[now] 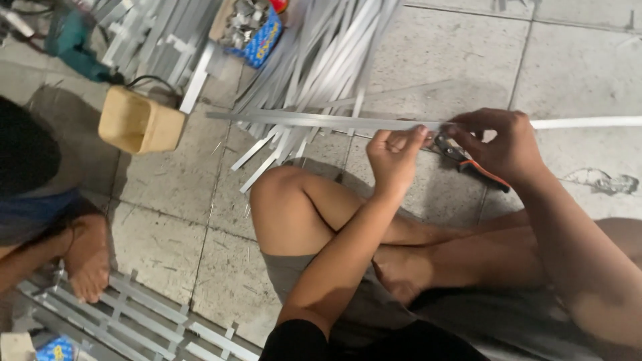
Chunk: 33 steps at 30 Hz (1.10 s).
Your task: The person sits on the floor and repeatedly cuts long white metal strips into shorter segments using tin snips. The person holds each strip with one hand and cuts it with the other, placing the cut pieces on the floor.
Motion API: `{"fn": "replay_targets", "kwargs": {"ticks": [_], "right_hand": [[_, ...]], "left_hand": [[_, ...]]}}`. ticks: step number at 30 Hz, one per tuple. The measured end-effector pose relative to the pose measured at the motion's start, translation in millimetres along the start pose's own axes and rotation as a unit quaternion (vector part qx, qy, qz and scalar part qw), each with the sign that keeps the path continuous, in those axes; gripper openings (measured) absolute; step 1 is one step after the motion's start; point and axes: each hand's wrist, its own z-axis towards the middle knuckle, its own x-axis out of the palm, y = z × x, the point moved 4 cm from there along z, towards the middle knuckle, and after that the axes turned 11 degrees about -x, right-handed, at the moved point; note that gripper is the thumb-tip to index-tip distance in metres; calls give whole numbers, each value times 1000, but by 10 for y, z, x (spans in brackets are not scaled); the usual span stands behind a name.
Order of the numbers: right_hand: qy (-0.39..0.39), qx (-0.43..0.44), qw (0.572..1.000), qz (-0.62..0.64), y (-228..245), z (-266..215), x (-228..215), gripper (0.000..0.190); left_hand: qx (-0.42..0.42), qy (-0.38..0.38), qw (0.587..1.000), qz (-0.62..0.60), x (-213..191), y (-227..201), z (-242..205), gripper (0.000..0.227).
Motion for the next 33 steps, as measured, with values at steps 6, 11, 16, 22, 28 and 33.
{"fn": "replay_targets", "kwargs": {"ticks": [6, 11, 16, 22, 28, 33], "right_hand": [[17, -26, 1000, -1, -27, -35, 76, 7], [47, 35, 998, 28, -221, -65, 0, 14], [76, 46, 996, 2, -214, -65, -173, 23], [65, 10, 995, 81, -190, -61, -140, 31], [57, -102, 992, 38, -102, -62, -145, 45], [47, -171, 983, 37, -36, -59, -91, 43]], "left_hand": [[-28, -17, 998, 53, -113, 33, 32, 26], [-67, -55, 994, 69, -145, -475, 89, 9], [-122, -169, 973, 103, -363, -1096, 194, 21], [-47, -149, 988, -8, -605, -921, 358, 18], [-32, -169, 985, -11, -634, -895, 395, 6], [-41, -186, 982, -7, -627, -930, 344, 5]]}}
